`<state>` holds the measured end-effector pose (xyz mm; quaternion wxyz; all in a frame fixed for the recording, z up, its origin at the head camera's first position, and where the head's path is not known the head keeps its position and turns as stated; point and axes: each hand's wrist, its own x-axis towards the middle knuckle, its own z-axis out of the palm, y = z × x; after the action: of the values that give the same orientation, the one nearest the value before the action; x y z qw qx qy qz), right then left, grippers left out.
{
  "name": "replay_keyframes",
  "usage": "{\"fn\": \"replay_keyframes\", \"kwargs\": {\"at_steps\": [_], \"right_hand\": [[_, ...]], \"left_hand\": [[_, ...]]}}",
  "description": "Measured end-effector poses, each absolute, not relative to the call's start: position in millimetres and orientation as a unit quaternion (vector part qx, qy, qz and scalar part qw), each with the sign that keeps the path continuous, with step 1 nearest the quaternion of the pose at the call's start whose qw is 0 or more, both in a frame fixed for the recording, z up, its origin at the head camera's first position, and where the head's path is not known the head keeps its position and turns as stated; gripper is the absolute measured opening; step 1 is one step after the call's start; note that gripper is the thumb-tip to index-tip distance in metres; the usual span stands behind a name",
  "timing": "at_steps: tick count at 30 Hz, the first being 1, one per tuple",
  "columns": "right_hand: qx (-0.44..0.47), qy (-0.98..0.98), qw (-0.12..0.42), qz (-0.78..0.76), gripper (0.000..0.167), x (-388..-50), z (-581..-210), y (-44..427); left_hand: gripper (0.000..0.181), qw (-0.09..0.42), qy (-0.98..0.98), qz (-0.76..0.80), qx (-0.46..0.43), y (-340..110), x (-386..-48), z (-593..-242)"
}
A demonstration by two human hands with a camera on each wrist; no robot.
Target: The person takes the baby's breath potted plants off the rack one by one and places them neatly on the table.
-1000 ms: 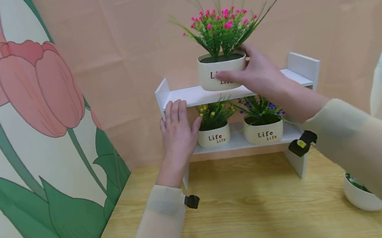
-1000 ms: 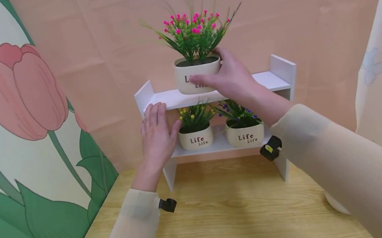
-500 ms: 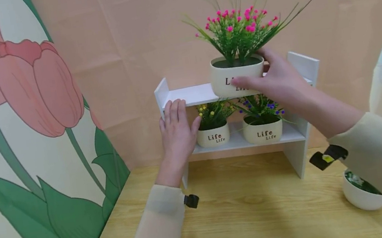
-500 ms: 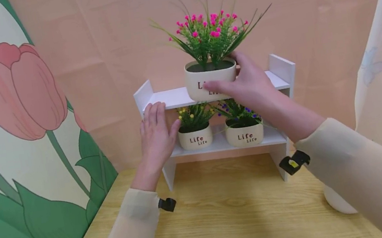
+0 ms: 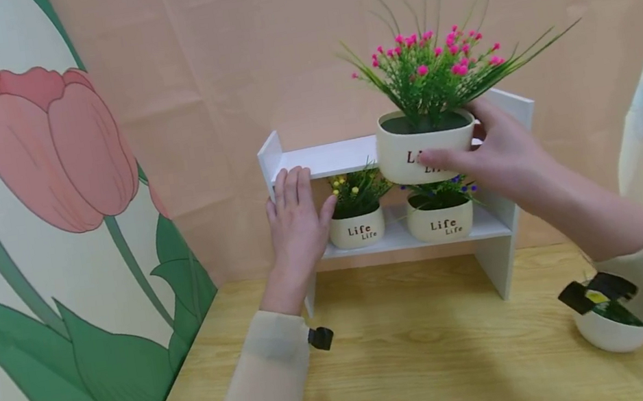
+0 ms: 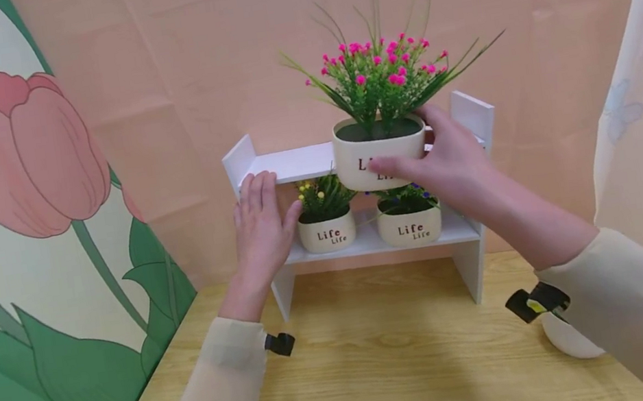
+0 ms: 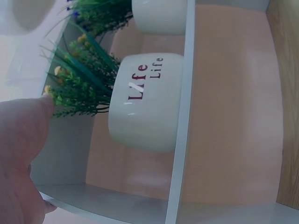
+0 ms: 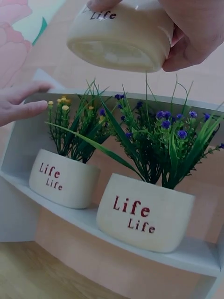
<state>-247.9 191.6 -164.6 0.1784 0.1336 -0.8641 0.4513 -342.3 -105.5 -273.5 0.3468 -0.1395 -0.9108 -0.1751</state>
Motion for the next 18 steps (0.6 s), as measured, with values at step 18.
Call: {"fn": "replay_keyframes", "kwargs": {"at_steps": [18], "right_hand": [[0.116, -0.886, 0.153, 0.422, 0.094, -220, -188, 208]], "left_hand": [[0.077, 0.342, -0.912, -0.18, -0.139, -112, -346, -271]]}}
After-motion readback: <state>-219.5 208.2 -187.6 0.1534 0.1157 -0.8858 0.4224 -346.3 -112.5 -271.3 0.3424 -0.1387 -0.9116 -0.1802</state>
